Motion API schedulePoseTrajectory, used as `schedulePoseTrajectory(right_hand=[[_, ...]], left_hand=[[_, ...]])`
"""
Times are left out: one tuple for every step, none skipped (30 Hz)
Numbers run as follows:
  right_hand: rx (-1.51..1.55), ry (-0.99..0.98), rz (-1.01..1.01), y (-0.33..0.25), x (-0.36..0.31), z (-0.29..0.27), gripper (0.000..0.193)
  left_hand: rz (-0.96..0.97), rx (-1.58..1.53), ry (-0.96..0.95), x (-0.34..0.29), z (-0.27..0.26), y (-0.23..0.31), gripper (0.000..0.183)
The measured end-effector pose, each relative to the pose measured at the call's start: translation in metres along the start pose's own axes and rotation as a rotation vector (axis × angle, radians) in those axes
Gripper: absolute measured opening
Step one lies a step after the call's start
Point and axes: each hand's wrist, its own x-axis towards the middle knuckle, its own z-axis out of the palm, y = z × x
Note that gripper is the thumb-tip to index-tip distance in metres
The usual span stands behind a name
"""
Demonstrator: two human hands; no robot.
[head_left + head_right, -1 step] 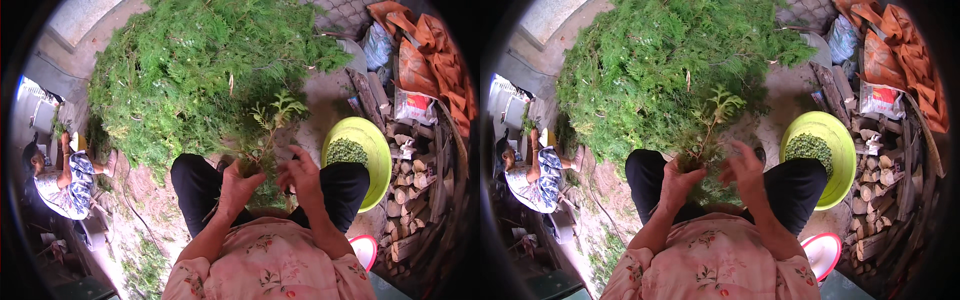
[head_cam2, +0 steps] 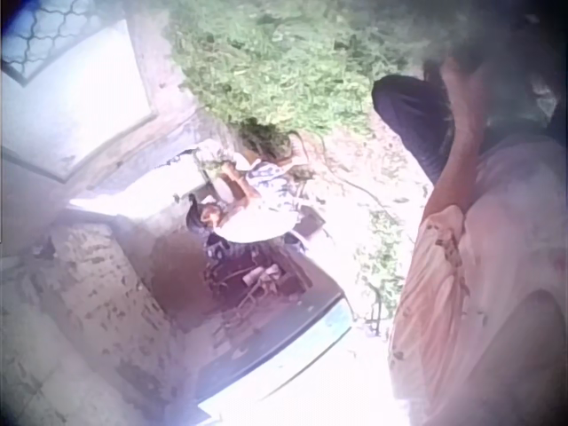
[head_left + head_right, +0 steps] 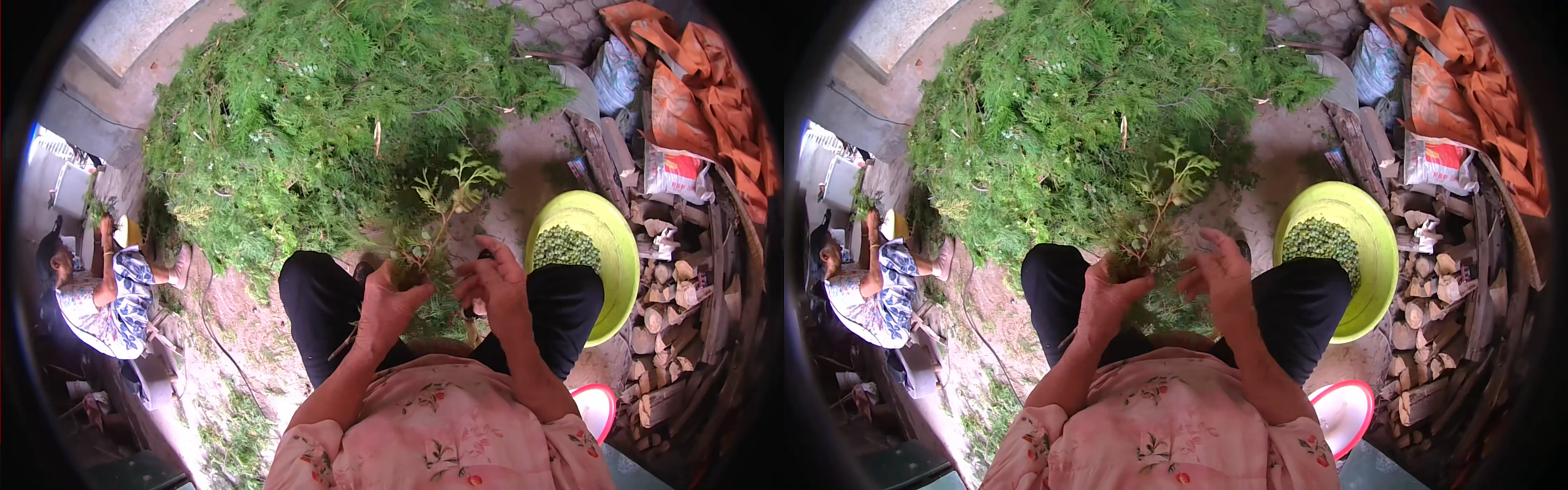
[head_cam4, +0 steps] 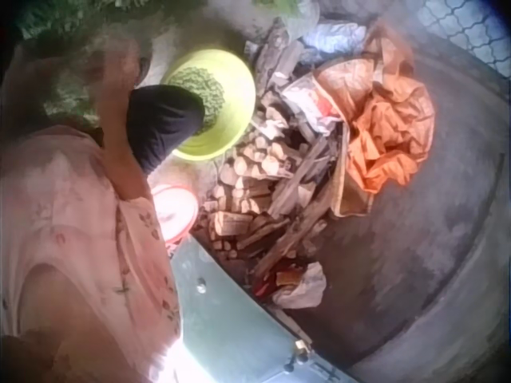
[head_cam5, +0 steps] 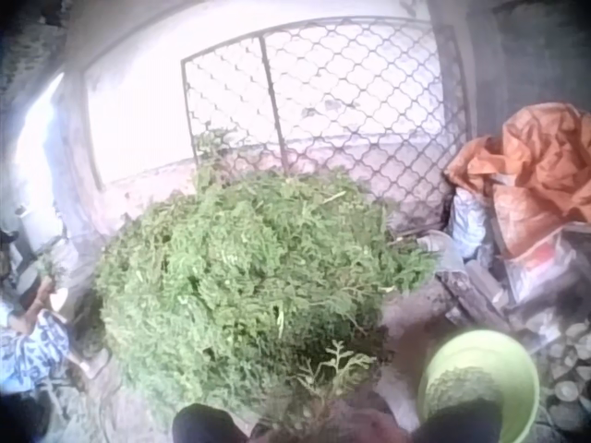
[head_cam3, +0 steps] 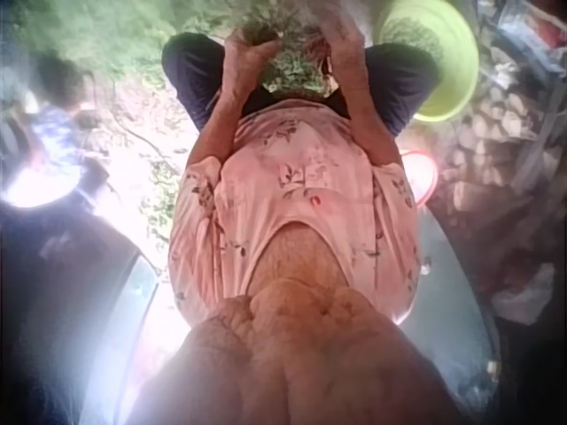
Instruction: Harvesting small green seeds from conifer branches by hand into a bucket.
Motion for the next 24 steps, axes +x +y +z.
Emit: schedulePoseTrajectory(right_hand=[[0.115,0.148,-0.040,0.002,0.000,-0.003,0.038],[0.115,0.148,-0.041,0.000,-0.002,-0.003,0.038],[-0.095,0.084,-0.167,-0.003,-0.005,-0.001,0.030],[-0.305,0.018,-0.292,-0.006,-0.008,0.001,0.024],[-0.305,0.022,-0.295,-0.009,-0.007,0.005,0.024],[-0.422,-0.035,-0.488,-0.012,-0.004,0.011,0.021],[-0.538,-0.094,-0.682,-0.014,0.000,0.017,0.019],[-0.566,-0.107,-0.713,-0.014,0.004,0.022,0.024],[-0.566,-0.106,-0.716,-0.012,0.008,0.024,0.024],[-0.737,-0.136,-0.725,-0.010,0.011,0.025,0.026],[-0.909,-0.165,-0.729,-0.008,0.012,0.025,0.028],[-0.910,-0.164,-0.729,-0.008,0.013,0.024,0.028],[-0.917,-0.171,-0.694,-0.008,0.012,0.024,0.027],[-0.923,-0.179,-0.660,-0.007,0.013,0.023,0.026],[-0.923,-0.179,-0.660,-0.005,0.014,0.022,0.026],[-0.883,-0.149,-0.723,-0.002,0.016,0.020,0.022],[-0.843,-0.120,-0.784,-0.001,0.017,0.020,0.019],[-0.843,-0.120,-0.783,-0.004,0.016,0.018,0.019],[-0.638,-0.122,-0.492,-0.011,0.012,0.015,0.016],[-0.429,-0.123,-0.208,-0.019,0.009,0.014,0.013],[-0.430,-0.124,-0.209,-0.024,0.008,0.015,0.013],[-0.253,-0.094,-0.166,-0.029,0.008,0.016,0.012],[-0.076,-0.057,-0.123,-0.032,0.008,0.014,0.012],[0.073,-0.107,-0.140,-0.028,0.012,0.011,0.014]], left_hand=[[0.012,0.126,-0.009,0.000,0.000,0.001,0.023],[0.013,0.126,-0.009,0.000,-0.001,-0.001,0.023],[0.045,0.177,-0.036,0.001,-0.002,-0.004,0.022],[0.077,0.229,-0.063,0.001,-0.002,-0.007,0.021],[0.079,0.229,-0.067,0.002,-0.001,-0.008,0.021],[0.130,0.309,-0.061,0.001,0.000,-0.009,0.020],[0.182,0.389,-0.054,0.001,0.001,-0.011,0.019],[0.185,0.389,-0.055,0.001,0.002,-0.015,0.019],[0.258,0.420,-0.037,0.002,0.003,-0.022,0.018],[0.332,0.451,-0.017,0.002,0.005,-0.026,0.019],[0.333,0.451,-0.018,0.000,0.007,-0.025,0.019],[0.314,0.525,0.011,-0.001,0.008,-0.023,0.018],[0.295,0.598,0.040,-0.002,0.009,-0.022,0.017],[0.296,0.598,0.041,-0.003,0.009,-0.023,0.017],[0.310,0.664,0.043,-0.003,0.009,-0.025,0.017],[0.325,0.730,0.043,-0.003,0.009,-0.026,0.018],[0.324,0.730,0.044,-0.003,0.008,-0.023,0.018],[0.311,0.724,0.043,-0.004,0.008,-0.017,0.020],[0.299,0.719,0.043,-0.005,0.008,-0.013,0.022],[0.300,0.719,0.044,-0.004,0.006,-0.016,0.022],[0.292,0.702,0.036,-0.002,0.004,-0.021,0.022],[0.285,0.685,0.029,-0.002,0.002,-0.024,0.022],[0.287,0.683,0.024,-0.002,0.003,-0.024,0.022],[0.271,0.649,0.020,-0.002,0.004,-0.024,0.022]])
